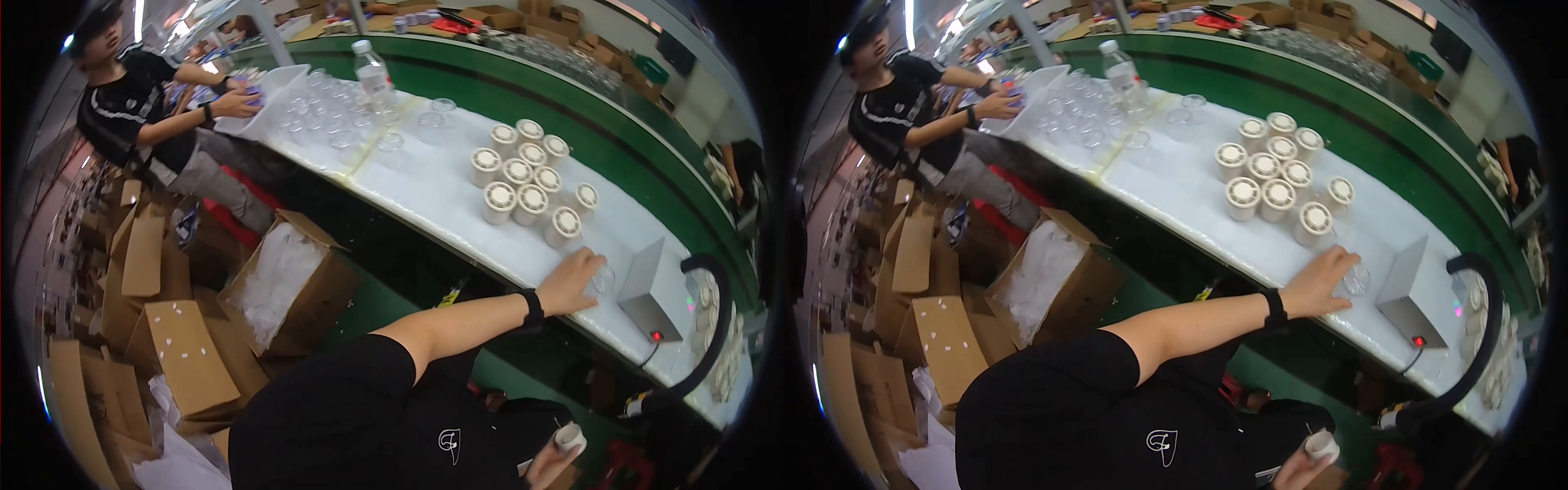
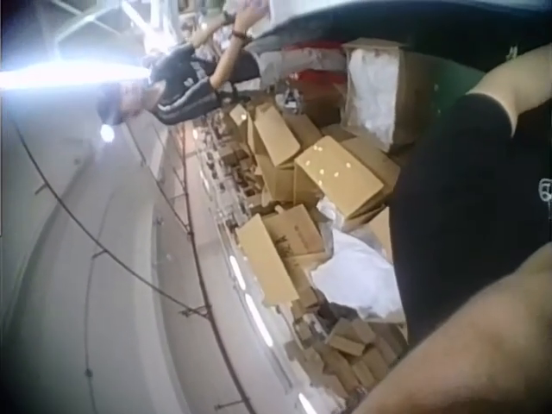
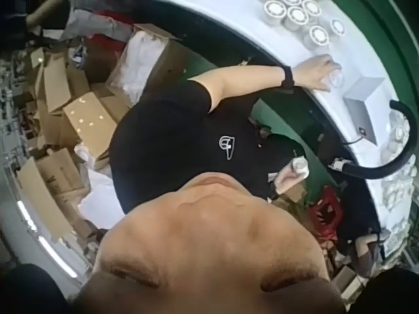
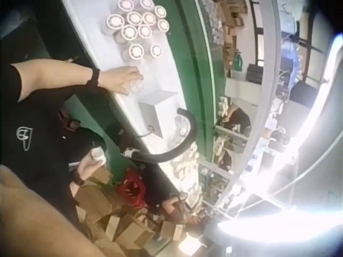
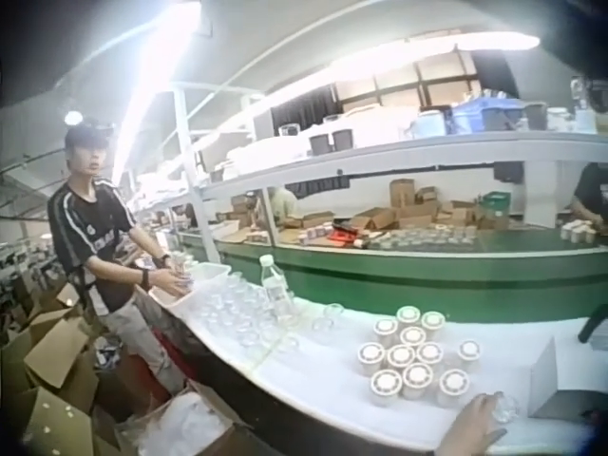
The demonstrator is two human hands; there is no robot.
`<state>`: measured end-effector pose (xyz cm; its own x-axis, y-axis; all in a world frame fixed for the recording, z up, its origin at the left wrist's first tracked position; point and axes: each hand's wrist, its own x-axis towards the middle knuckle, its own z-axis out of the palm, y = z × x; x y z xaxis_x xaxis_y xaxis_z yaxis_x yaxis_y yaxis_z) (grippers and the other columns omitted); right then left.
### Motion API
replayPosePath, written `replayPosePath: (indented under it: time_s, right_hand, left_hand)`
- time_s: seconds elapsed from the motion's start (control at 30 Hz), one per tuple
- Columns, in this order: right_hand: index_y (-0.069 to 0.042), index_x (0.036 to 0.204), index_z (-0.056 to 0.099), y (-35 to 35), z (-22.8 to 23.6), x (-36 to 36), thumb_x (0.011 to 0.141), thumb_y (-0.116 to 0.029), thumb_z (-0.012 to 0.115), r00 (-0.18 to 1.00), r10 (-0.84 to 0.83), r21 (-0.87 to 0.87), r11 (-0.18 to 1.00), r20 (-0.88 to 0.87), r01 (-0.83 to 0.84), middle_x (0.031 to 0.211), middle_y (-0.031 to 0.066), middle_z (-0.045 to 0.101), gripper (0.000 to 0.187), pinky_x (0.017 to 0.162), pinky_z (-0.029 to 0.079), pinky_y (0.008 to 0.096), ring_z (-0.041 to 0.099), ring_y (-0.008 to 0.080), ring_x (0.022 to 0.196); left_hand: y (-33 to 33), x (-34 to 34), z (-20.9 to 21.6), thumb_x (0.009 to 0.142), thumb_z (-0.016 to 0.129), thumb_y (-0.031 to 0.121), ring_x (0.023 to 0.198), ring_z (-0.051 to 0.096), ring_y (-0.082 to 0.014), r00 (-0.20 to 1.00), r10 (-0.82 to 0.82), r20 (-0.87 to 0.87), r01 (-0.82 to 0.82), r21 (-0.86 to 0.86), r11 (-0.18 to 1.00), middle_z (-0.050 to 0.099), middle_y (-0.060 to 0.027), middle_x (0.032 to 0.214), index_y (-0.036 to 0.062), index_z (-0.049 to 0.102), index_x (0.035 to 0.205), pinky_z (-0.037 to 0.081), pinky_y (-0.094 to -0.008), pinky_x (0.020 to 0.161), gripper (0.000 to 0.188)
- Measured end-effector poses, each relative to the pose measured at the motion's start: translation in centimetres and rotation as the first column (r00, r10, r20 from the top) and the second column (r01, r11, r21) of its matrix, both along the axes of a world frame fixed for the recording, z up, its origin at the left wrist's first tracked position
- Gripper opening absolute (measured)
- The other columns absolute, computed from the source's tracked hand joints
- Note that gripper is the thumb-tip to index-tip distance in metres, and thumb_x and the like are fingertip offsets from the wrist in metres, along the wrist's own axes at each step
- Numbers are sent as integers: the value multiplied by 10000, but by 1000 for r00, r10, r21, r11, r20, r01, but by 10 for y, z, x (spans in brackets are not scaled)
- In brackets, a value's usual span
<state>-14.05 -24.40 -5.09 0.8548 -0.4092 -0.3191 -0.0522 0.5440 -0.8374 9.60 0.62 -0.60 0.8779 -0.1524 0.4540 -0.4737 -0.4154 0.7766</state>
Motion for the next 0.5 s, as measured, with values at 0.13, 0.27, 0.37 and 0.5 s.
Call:
replayPosePath:
  time_s: [0.13, 0.27, 0.37, 0.5]
  right_hand:
    - [28, 1301, 377, -30, -69, 5, 816, -115, 612, 962, -273, 894, 435, 21, 104, 1281, 204, 445, 557, 1009, 407, 419, 440, 322, 1175]
    - [33, 1267, 406, 1, -29, 40, 806, -127, 616, 943, -317, 994, 72, 103, -84, 1236, 193, 475, 531, 989, 428, 408, 452, 320, 1149]
    - [38, 1240, 423, 9, -25, 41, 801, -191, 631, 946, -310, 993, 95, 92, -65, 1213, 182, 464, 537, 986, 426, 429, 455, 307, 1147]
    - [16, 1220, 449, 60, -8, 47, 832, -322, 583, 992, -66, 989, 102, 110, -103, 1199, 143, 475, 532, 992, 404, 446, 464, 297, 1139]
  left_hand:
    - [1, 6, -10, 599, 771, 175, 1018, 450, -378, 984, 121, 130, -130, 62, 990, 458, -191, 1071, 7, 407, 1233, 379, -428, 890, 750]
    - [7, 3, -7, 603, 773, 189, 1020, 451, -367, 981, 149, 128, -160, 80, 984, 460, -195, 1096, -6, 435, 1203, 367, -430, 893, 716]
    - [-1, -5, 3, 640, 754, 190, 1025, 454, -361, 924, 239, 298, -229, -70, 971, 461, -202, 1113, 2, 439, 1201, 347, -427, 922, 669]
    - [21, -60, -20, 695, 688, 133, 1060, 454, -352, 945, -121, 304, 113, 45, 993, 470, -194, 1123, 3, 423, 1233, 359, -419, 931, 613]
